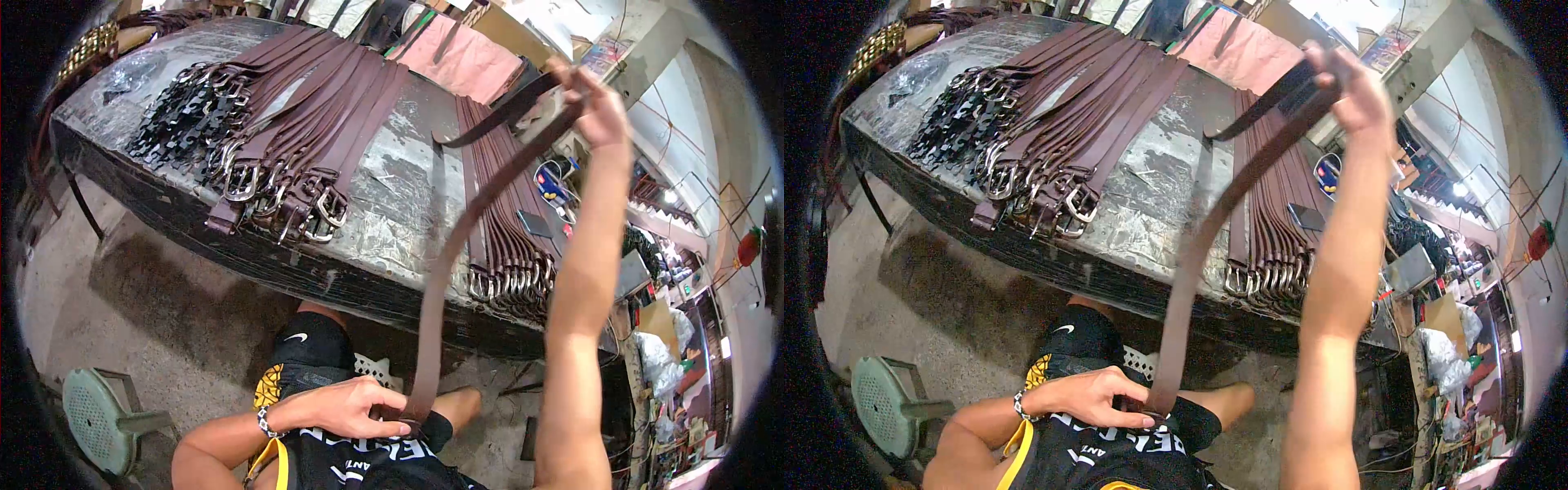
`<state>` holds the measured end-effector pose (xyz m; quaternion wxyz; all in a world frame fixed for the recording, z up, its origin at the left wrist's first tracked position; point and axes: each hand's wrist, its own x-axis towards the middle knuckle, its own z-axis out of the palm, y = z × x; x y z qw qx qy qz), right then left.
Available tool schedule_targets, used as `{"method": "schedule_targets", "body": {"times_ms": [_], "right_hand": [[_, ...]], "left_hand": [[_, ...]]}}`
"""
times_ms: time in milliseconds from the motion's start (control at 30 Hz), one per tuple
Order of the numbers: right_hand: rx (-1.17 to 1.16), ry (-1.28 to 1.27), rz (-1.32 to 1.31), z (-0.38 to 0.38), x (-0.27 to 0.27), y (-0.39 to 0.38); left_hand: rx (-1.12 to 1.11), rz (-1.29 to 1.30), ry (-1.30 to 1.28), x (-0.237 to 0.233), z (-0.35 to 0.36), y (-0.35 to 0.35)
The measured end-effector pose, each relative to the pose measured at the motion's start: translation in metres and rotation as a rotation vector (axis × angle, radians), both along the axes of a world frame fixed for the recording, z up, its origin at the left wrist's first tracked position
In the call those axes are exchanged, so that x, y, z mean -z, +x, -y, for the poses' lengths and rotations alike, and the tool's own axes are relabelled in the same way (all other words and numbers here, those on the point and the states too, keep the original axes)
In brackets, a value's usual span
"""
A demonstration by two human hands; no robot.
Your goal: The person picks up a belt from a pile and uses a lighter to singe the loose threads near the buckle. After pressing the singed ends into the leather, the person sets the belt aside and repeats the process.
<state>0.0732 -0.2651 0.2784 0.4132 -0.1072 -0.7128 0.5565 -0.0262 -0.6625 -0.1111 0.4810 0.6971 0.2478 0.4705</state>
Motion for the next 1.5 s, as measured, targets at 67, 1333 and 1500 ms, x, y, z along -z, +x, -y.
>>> {"method": "schedule_targets", "body": {"times_ms": [67,1333,1500], "right_hand": [[0.213,0.176,-0.063,0.057,-0.055,0.001],[0.635,-0.257,0.366,-0.228,0.139,-0.069],[0.593,0.241,0.369,-0.117,0.081,0.0]], "left_hand": [[0.005,-0.11,0.019,-0.005,-0.001,-0.004],[-0.087,0.402,-0.64,-0.022,-0.039,-0.017],[-0.216,0.395,-0.569,-0.046,-0.061,-0.021]]}}
